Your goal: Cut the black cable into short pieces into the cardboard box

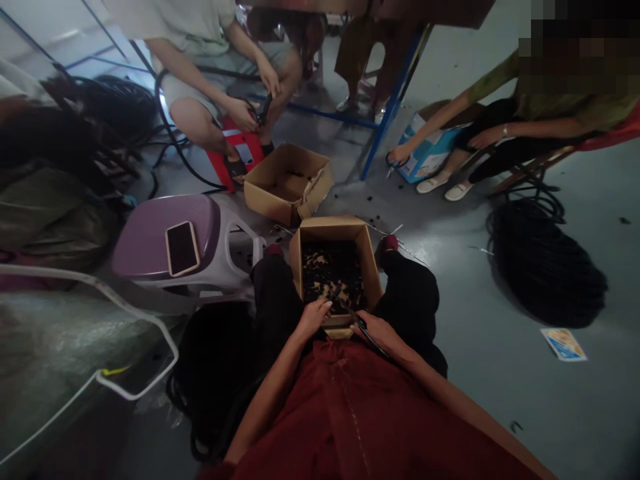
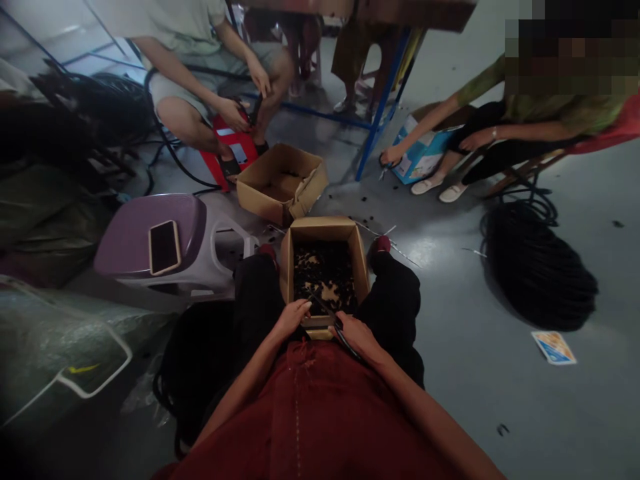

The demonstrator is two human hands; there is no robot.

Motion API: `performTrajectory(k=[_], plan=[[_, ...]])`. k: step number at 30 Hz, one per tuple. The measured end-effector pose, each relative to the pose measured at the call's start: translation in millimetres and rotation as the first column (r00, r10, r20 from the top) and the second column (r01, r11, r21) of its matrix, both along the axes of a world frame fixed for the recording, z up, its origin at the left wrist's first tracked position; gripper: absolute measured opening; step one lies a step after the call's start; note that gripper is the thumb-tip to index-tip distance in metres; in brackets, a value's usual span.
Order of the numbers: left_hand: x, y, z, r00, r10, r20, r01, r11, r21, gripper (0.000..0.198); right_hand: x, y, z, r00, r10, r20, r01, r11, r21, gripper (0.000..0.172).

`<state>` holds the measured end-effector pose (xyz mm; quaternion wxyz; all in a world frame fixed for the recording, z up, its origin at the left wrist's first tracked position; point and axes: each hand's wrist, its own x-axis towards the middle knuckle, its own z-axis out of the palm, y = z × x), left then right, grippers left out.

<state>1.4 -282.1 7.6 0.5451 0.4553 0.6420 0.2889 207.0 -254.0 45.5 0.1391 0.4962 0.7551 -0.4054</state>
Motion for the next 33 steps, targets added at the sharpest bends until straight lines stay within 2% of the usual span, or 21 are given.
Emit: performTrajectory(k=[5, 12, 19, 22, 26, 33], plan=[[-2, 1, 2.4, 0.999, -0.047, 0.018, 0.046, 0.999, 0.007, 0.042, -7, 3, -7.1, 0.992, -0.015, -0.125, 0.012, 1.0, -0.022, 0.044], [1, -2, 3.2, 0.997, -0.07, 0.032, 0.069, 0.997, 0.017, 0.037, -1, 2, -11.4, 0.997, -0.019, -0.073, 0.015, 0.998, -0.057, 0.035], [2, 0, 0.0, 0.997, -0.045, 0.056, 0.044, 0.999, 0.015, 0.038, -5, 3, -10.3, 0.988, -0.069, -0.14, 0.065, 0.997, -0.029, 0.044], [1, 0, -1.0, 0.998, -0.033, 0.055, 0.032, 0.999, 0.024, 0.038, -7, 4, -4.3, 0.992, -0.04, -0.124, 0.037, 0.999, -0.025, 0.037], [2, -1, -1.1, 0.998, -0.049, 0.03, 0.048, 0.998, 0.033, 0.036, -6, 4, -0.9, 1.0, -0.015, -0.008, 0.015, 1.0, -0.019, 0.026], [1, 0, 4.3, 0.999, -0.04, 0.026, 0.04, 0.999, 0.025, 0.037, -7, 3, -6.3, 0.996, 0.0, -0.086, 0.001, 1.0, 0.007, 0.035]])
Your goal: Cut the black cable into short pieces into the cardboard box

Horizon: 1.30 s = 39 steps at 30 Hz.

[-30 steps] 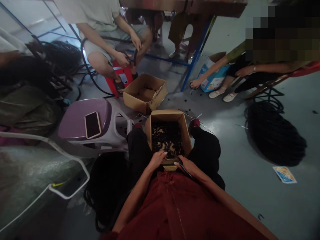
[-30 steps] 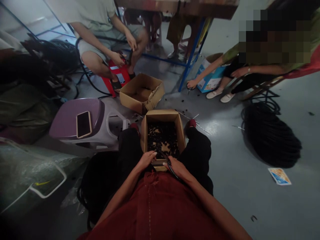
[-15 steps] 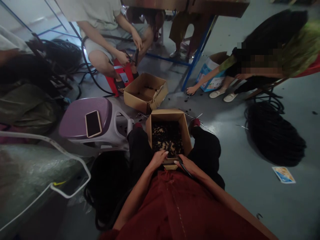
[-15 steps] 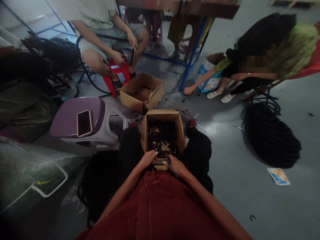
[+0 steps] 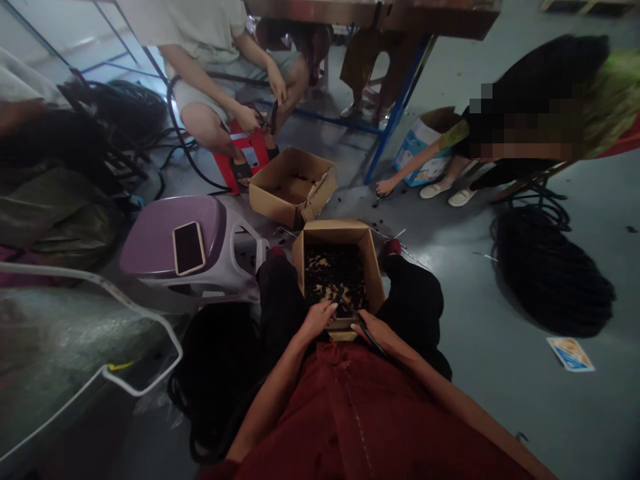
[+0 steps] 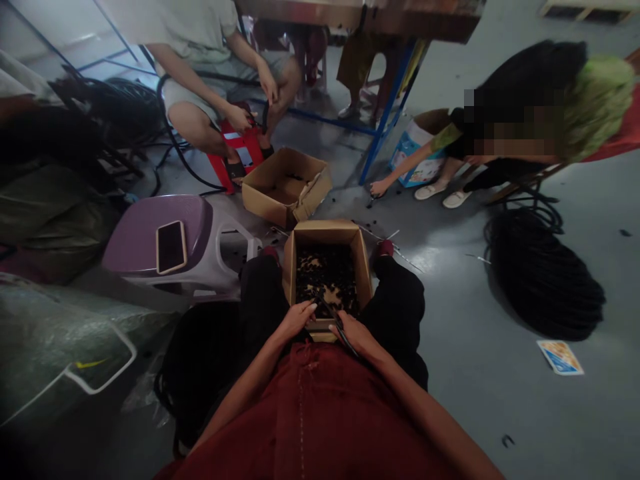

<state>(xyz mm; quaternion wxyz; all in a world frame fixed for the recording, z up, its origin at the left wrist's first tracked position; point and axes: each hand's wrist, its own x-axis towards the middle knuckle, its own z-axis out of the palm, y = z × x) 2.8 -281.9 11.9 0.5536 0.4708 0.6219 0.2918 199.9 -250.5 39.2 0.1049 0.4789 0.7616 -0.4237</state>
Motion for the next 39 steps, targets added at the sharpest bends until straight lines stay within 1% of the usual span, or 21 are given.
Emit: performTrajectory(k=[5, 10, 12, 17, 21, 26, 31, 39], plan=[[1, 0, -1.6, 1.0, 0.003, -0.006, -0.003, 1.0, -0.008, 0.036, 1, 2, -0.7, 0.997, 0.027, 0.074, -0.024, 0.999, -0.035, 0.028], [2, 0, -3.2, 1.0, 0.0, -0.011, 0.0, 1.0, 0.002, 0.035, 2, 2, -3.8, 1.0, 0.031, -0.001, -0.031, 0.999, 0.006, 0.034], [1, 0, -3.8, 1.0, -0.001, -0.018, 0.001, 1.0, 0.012, 0.036, 2, 1, -3.6, 0.999, 0.033, -0.001, -0.033, 0.999, 0.021, 0.035], [0, 1, -9.6, 1.0, -0.015, -0.026, 0.016, 1.0, 0.015, 0.037, 3, 1, -1.9, 0.994, 0.036, 0.1, -0.041, 0.998, 0.049, 0.03], [2, 2, -15.9, 1.0, -0.008, -0.013, 0.008, 1.0, -0.007, 0.035, 6, 3, -1.6, 0.99, 0.053, 0.133, -0.063, 0.995, 0.074, 0.034], [4, 3, -18.4, 1.0, -0.021, -0.005, 0.021, 1.0, 0.001, 0.038, 7, 5, 5.1, 0.986, 0.06, 0.156, -0.067, 0.997, 0.046, 0.035], [4, 2, -19.7, 0.999, -0.021, -0.035, 0.021, 1.0, 0.01, 0.037, 6, 5, 14.8, 0.972, 0.041, 0.229, -0.049, 0.998, 0.028, 0.033], [3, 3, -18.7, 0.992, -0.073, -0.102, 0.079, 0.995, 0.056, 0.039, 10, 5, 13.8, 0.965, 0.051, 0.258, -0.06, 0.998, 0.027, 0.034]])
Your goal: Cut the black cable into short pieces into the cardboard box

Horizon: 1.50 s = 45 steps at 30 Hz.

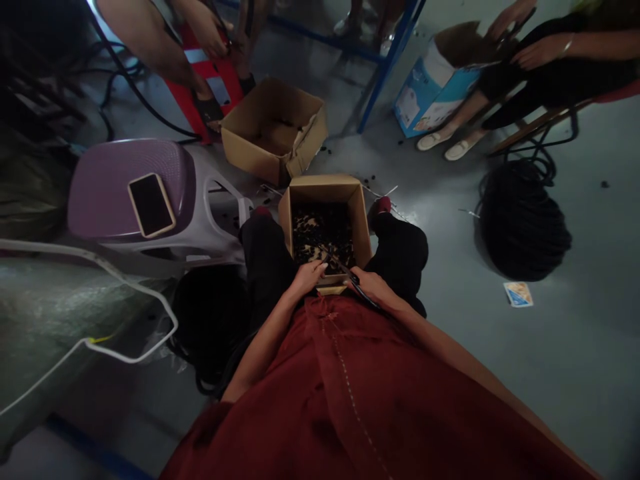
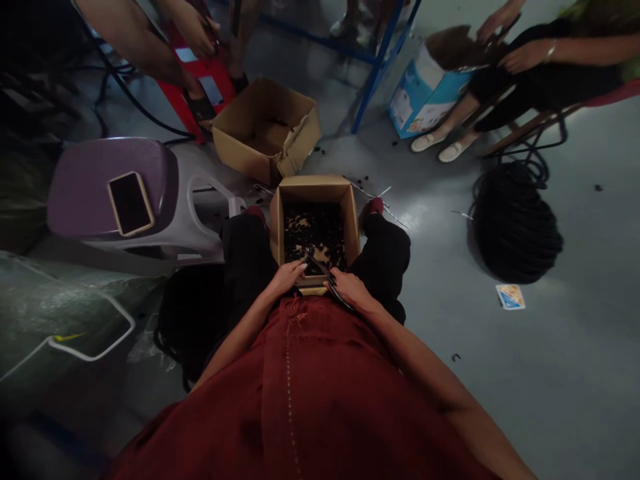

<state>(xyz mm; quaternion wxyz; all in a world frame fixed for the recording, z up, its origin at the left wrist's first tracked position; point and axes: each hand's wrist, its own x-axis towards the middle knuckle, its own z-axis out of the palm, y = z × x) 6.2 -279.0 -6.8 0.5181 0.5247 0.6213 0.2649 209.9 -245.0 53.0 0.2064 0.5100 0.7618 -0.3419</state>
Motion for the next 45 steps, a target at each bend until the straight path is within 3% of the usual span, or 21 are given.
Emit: performTrajectory(k=[10, 19, 22, 24, 28, 33, 35, 40, 43, 45], plan=[[1, 0, -4.0, 1.0, 0.002, -0.012, -0.003, 1.0, -0.026, 0.039, 4, -1, -11.6, 1.0, -0.018, 0.002, 0.018, 1.0, 0.019, 0.034], [-1, 1, -5.9, 0.997, 0.063, 0.039, -0.061, 0.996, -0.061, 0.035, 9, -7, -25.3, 0.976, -0.139, -0.171, 0.138, 0.99, -0.015, 0.022], [-2, 0, -5.3, 0.998, 0.055, -0.015, -0.055, 0.998, -0.038, 0.028, 7, -6, -23.2, 0.92, -0.305, -0.246, 0.29, 0.952, -0.096, 0.024], [-2, 0, -3.7, 0.998, 0.053, -0.043, -0.054, 0.998, -0.032, 0.027, 0, -3, -21.9, 0.839, -0.436, -0.325, 0.39, 0.899, -0.2, 0.029], [1, -2, 1.8, 0.998, -0.022, -0.058, 0.021, 0.999, -0.028, 0.027, -19, 7, -24.2, 0.706, -0.545, -0.452, 0.444, 0.838, -0.316, 0.033], [5, -4, 7.0, 0.986, -0.153, -0.066, 0.15, 0.987, -0.055, 0.023, -34, 11, -35.0, 0.793, -0.431, -0.43, 0.415, 0.9, -0.137, 0.034], [5, -4, 7.9, 0.981, -0.186, -0.064, 0.182, 0.982, -0.055, 0.026, -32, 8, -42.6, 0.789, -0.453, -0.415, 0.445, 0.887, -0.121, 0.033], [6, -3, 11.1, 0.967, -0.254, 0.003, 0.254, 0.964, -0.076, 0.03, -24, -2, -61.1, 0.584, -0.632, -0.51, 0.549, 0.77, -0.326, 0.04], [8, -3, 14.6, 0.962, -0.253, 0.105, 0.266, 0.952, -0.152, 0.032, -23, -2, -60.2, 0.45, -0.691, -0.566, 0.529, 0.716, -0.455, 0.039], [10, -4, 16.6, 0.961, -0.237, 0.145, 0.263, 0.944, -0.2, 0.033, -24, -1, -55.2, 0.423, -0.696, -0.581, 0.492, 0.714, -0.497, 0.038]])
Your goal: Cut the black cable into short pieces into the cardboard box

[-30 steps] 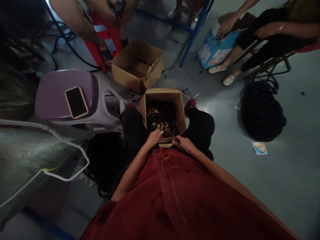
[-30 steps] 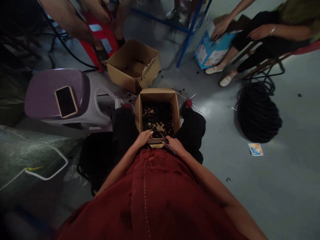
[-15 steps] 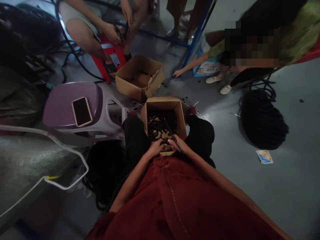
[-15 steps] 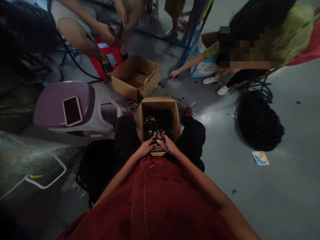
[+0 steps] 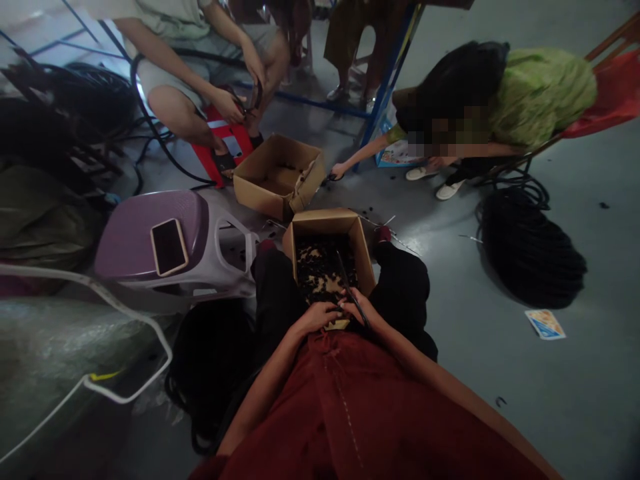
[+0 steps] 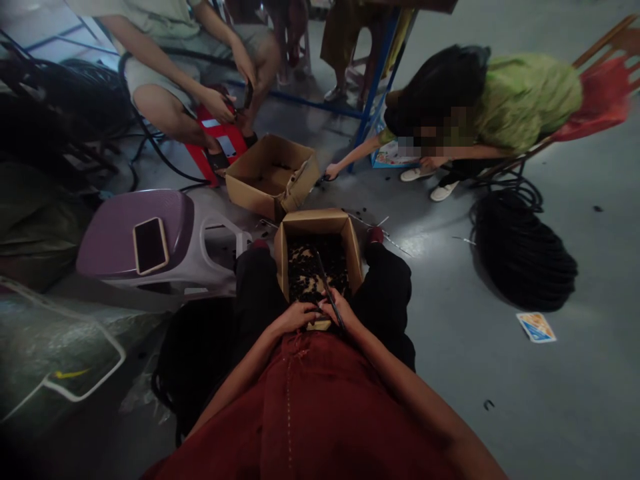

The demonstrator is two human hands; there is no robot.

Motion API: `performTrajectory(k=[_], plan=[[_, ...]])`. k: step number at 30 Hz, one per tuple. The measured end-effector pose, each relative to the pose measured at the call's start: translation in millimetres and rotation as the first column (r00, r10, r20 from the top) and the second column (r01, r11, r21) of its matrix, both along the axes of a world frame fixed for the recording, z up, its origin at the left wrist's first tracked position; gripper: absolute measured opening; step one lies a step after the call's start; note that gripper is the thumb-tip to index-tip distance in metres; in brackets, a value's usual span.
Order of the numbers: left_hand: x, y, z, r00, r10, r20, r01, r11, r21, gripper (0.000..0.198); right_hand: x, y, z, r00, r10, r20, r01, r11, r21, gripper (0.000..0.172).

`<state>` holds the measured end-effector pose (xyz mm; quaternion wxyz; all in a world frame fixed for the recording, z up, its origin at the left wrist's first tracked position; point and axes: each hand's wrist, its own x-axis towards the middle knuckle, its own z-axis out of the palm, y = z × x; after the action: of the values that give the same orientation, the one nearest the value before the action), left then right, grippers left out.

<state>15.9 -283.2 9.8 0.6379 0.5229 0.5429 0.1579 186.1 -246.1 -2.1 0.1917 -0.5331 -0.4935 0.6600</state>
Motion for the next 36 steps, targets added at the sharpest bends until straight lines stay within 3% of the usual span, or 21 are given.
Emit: performTrajectory(k=[8, 18, 23, 27, 30, 36], plan=[[2, 0, -4.0, 1.0, 0.01, -0.022, -0.009, 0.999, 0.031, 0.035, -3, 0, 13.6, 1.0, -0.006, 0.029, 0.008, 0.998, -0.065, 0.038], [2, 1, -3.8, 0.992, -0.022, -0.125, 0.034, 0.995, 0.095, 0.036, -2, -5, -4.2, 0.999, -0.051, 0.017, 0.053, 0.992, -0.115, 0.04], [3, -2, 2.0, 0.983, -0.049, -0.176, 0.075, 0.986, 0.15, 0.033, -2, -5, -2.0, 0.998, -0.066, -0.006, 0.064, 0.99, -0.129, 0.04], [1, -8, 12.6, 0.922, -0.086, -0.377, 0.184, 0.955, 0.232, 0.033, 0, 2, 6.9, 0.992, -0.118, -0.05, 0.112, 0.987, -0.114, 0.043], [-8, -17, 28.1, 0.833, -0.097, -0.544, 0.239, 0.951, 0.196, 0.033, 6, 13, 13.9, 0.985, -0.166, -0.055, 0.162, 0.984, -0.072, 0.05], [-32, -45, 59.6, 0.827, 0.075, -0.557, 0.068, 0.97, 0.233, 0.035, 24, 34, 27.7, 0.969, -0.241, -0.053, 0.241, 0.971, -0.009, 0.05]])
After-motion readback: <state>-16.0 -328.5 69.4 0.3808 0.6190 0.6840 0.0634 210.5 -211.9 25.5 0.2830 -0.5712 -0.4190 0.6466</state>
